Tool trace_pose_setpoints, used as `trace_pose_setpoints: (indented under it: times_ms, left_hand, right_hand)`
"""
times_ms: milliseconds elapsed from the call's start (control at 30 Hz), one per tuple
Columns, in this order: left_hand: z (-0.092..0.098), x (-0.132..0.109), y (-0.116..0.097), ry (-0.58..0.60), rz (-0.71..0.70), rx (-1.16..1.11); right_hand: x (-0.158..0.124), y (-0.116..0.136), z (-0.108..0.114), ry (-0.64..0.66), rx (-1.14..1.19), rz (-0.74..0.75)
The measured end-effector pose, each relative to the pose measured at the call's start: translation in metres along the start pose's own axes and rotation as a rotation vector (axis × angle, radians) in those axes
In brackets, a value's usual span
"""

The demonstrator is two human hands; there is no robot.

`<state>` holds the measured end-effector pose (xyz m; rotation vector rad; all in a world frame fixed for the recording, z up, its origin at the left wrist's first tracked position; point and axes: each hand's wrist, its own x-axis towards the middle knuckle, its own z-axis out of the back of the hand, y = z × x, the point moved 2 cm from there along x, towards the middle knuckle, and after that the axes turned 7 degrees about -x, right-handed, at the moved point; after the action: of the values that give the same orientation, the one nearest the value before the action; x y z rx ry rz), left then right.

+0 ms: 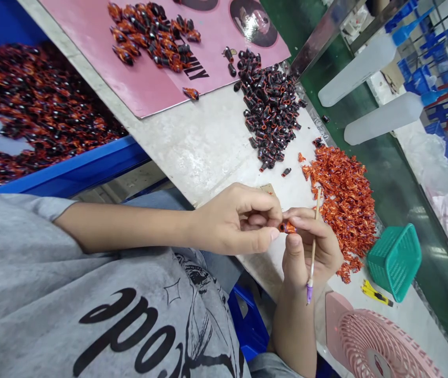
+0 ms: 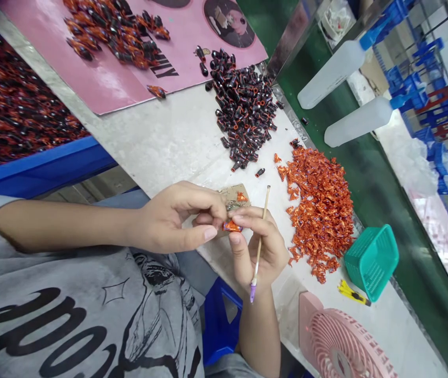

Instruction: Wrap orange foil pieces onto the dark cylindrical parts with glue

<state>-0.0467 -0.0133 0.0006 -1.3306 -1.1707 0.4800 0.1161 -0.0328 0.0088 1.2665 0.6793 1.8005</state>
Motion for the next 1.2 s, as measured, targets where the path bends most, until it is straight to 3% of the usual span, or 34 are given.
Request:
trace_pose_setpoints:
  times_ms: [100,433,567,633,733,833,900,1033,1133,1200]
  left_hand:
    - [0.000,-0.002,-0.001,-0.070,-0.132,0.094]
    - [-0.001,-0.004,-0.004,-0.072,-0.431,0.400]
    - [0.023,0.001,0.001,-0.134,-0.541,0.689]
    - [0.052,0.006,0.004,-0.233,-0.496,0.904]
    - [0.110,0.012,0.008,-0.405,-0.299,1.190]
    - [0.159,0.013,0.014,-0.445,-0.089,1.346]
    - [0.180,0.010,0.019,-0.446,0.006,1.408]
    - [0.189,0.007,0.025,-0.442,0.050,1.464]
    - [0.172,0.017,0.028,-0.389,0.007,1.452]
    - [0.151,0.032,0.031,-0.230,-0.003,1.435]
  right_hand:
    - [-0.001,-0.002,0.000,-0.033,0.031,-0.023]
    - [0.000,-0.004,-0.001,0.019,0.033,-0.065]
    - [0.001,-0.009,-0.001,0.021,-0.083,-0.137]
    - [0.002,-0.014,0.001,-0.011,-0.146,-0.180]
    - [0.004,-0.027,0.004,-0.079,-0.155,-0.289]
    - [0.007,-0.039,0.009,-0.180,-0.144,-0.356]
    - [0.008,-0.046,0.012,-0.245,-0.151,-0.349]
    - [0.009,-0.054,0.016,-0.259,-0.210,-0.355]
    - [0.010,-0.055,0.018,-0.229,-0.271,-0.381]
    - [0.011,-0.054,0.020,-0.170,-0.299,-0.371]
